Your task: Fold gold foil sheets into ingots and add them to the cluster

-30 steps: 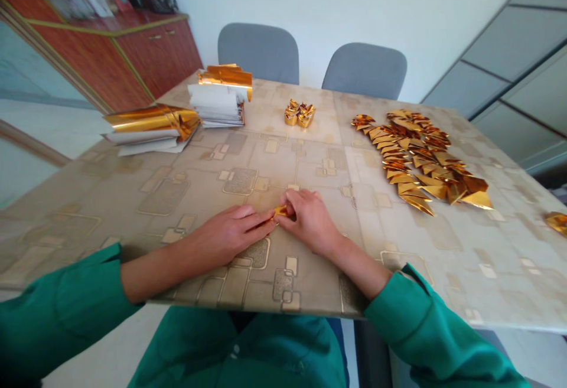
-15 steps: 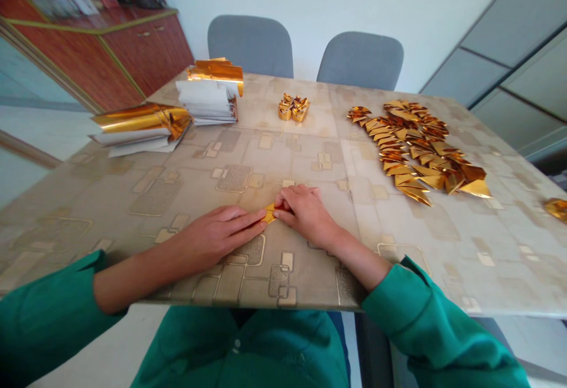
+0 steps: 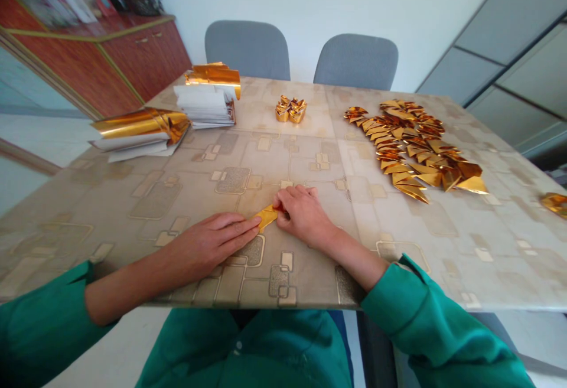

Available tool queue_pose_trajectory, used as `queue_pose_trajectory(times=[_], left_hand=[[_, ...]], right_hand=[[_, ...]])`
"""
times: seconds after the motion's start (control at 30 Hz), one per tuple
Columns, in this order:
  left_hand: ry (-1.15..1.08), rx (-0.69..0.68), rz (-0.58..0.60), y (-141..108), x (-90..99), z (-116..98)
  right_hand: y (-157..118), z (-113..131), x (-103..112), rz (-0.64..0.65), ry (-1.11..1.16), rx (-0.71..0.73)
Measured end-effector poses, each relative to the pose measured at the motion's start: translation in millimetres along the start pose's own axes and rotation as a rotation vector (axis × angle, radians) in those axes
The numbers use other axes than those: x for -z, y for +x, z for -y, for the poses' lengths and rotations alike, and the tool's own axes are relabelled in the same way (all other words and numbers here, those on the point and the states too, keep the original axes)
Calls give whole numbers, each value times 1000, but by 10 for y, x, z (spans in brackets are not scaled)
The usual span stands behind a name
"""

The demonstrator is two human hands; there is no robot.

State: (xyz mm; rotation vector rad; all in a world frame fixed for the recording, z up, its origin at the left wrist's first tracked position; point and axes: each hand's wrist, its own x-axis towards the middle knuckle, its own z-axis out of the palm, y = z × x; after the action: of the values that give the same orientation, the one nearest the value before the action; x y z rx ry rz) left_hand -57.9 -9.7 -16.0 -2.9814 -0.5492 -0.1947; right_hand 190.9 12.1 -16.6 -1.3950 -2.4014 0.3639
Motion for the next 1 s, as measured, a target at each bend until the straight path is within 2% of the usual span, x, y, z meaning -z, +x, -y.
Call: queue_pose_trajectory(times=[0.23, 0.4, 0.5, 0.6, 0.8, 1.0], left_hand=[[-24, 11, 5, 27, 17, 6], [-32, 12, 8, 29, 18, -2], [-44, 18, -1, 34, 11, -4], [-65, 52, 5, 89, 33, -8], [-61, 80, 65, 277, 149, -5], [-109, 111, 51, 277, 151, 3]], right_hand=[[28, -115, 83, 71, 164, 89], [13, -134, 63, 27, 106, 108], [33, -122, 70, 54, 103, 113], [74, -74, 70, 70, 64, 56], [111, 58, 15, 9, -41, -96], [142, -58, 11, -36, -61, -148]])
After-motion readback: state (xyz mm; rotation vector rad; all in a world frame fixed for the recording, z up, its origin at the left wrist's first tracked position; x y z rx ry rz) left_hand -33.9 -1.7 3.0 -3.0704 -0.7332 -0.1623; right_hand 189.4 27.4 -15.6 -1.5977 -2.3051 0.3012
